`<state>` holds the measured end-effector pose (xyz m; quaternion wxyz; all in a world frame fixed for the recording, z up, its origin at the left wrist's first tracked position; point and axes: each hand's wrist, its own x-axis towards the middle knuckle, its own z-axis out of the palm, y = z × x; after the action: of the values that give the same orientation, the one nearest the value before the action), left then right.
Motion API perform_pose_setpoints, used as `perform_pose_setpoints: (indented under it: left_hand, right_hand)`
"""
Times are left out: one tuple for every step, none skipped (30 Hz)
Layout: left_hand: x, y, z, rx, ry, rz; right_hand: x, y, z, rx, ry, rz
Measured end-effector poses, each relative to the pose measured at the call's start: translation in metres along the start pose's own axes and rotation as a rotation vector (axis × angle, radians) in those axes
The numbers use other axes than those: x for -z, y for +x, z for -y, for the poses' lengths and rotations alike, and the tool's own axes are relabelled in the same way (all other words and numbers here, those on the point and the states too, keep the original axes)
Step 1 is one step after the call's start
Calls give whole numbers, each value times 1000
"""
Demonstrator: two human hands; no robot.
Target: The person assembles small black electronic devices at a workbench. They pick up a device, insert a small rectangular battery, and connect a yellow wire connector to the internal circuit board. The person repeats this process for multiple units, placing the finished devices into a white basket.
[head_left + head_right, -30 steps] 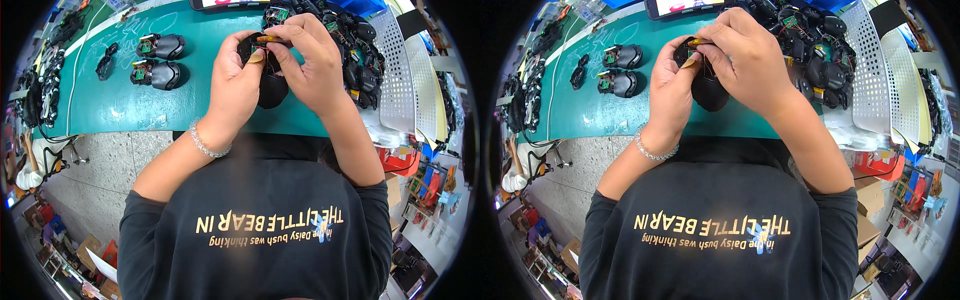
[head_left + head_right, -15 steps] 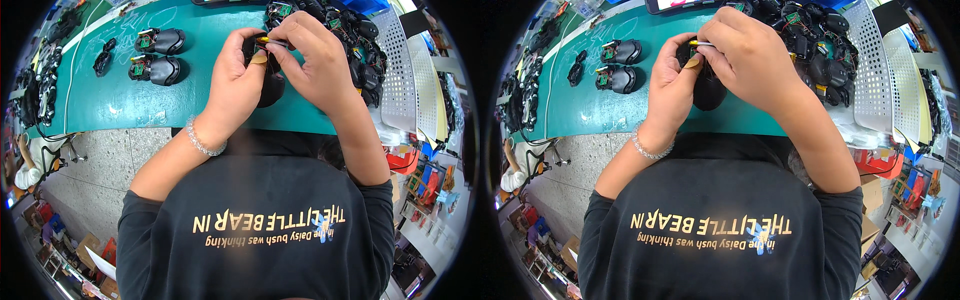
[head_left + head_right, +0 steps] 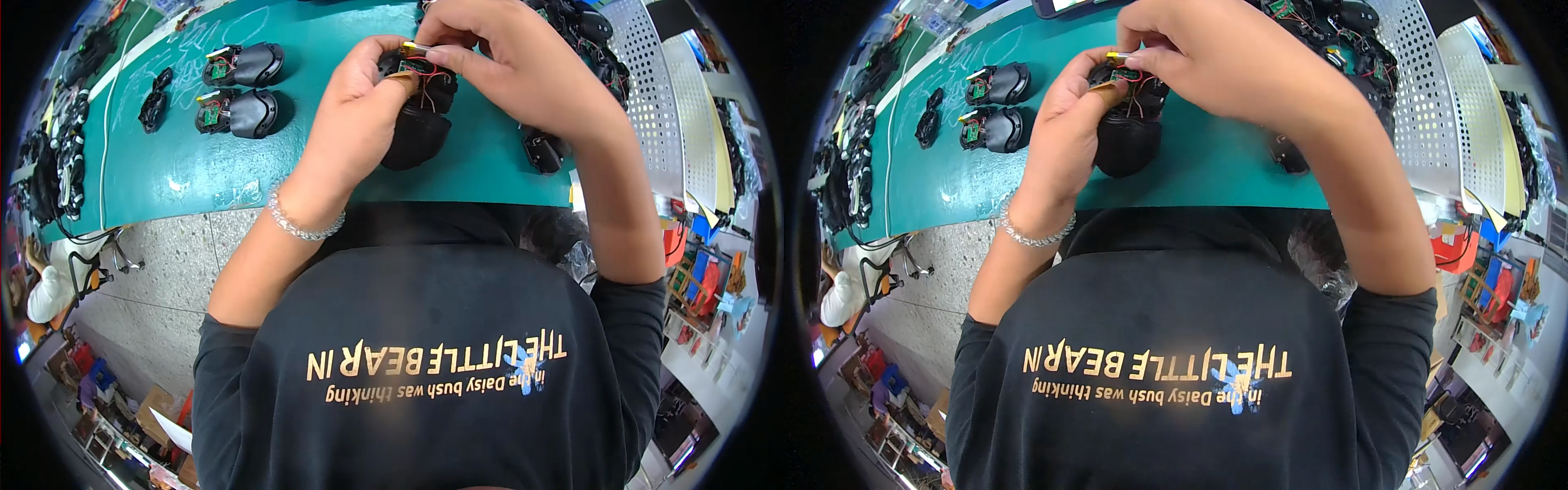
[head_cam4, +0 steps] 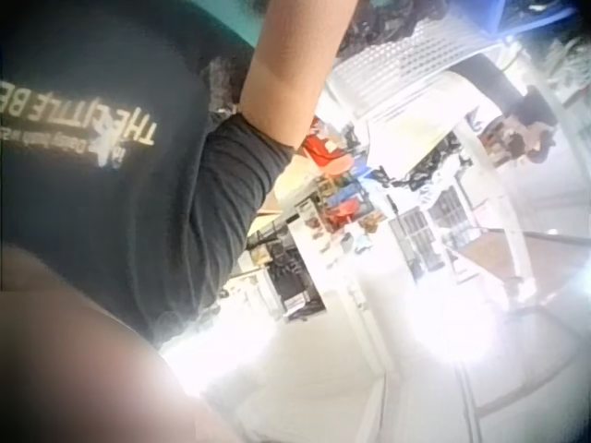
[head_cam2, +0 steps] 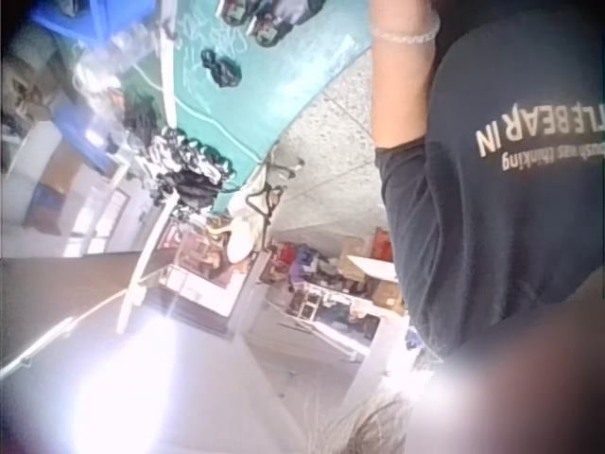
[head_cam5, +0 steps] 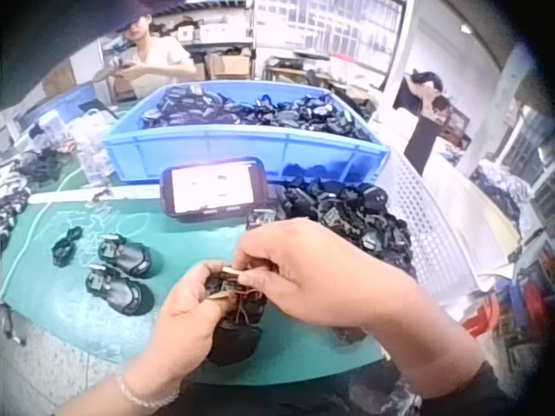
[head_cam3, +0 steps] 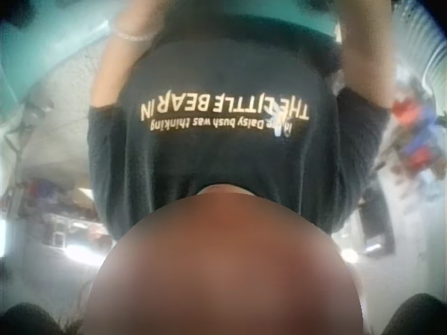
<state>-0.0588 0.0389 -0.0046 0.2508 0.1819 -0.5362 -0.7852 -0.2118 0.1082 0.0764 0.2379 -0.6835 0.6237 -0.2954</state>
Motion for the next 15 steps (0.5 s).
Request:
perform_pose_setpoints:
  left_hand:
    - [2,0,0,24,9,15]
    - [4,0,0,48,18,30]
    - [7,2,1,75,-5,32]
    - [7,1,0,87,-19,38]
    - [7,0,-3,99,-33,45]
    - [7,-1,-4,109,-46,49]
    - [7,-1,-3,126,-56,49]
    - [7,-1,-3,144,-67,49]
    - [8,-1,-2,162,-77,47]
    - [9,-2,0,177,-92,49]
    - [10,-3,2,192,-107,49]
    - [11,-4,4,206,-123,53]
    - [12,-5,9,217,-131,48]
    - [13,-6,15,227,-139,43]
    - [13,-5,19,238,-147,41]
  right_hand:
    - [2,1,1,-86,83,44]
    - [3,2,4,-129,81,58]
    - [5,4,6,-170,82,73]
    - [7,6,8,-211,83,88]
    - [8,7,10,-252,84,103]
    - [8,8,12,-284,81,122]
    - [8,8,14,-316,77,141]
    - [7,8,16,-348,73,161]
    - [8,10,20,-367,59,186]
    - [9,11,24,-386,45,212]
    - [9,11,22,-382,58,221]
    - [9,9,22,-379,70,228]
    - [6,4,15,-352,109,217]
    - [2,0,9,-326,148,207]
    - [-4,-4,2,-302,134,192]
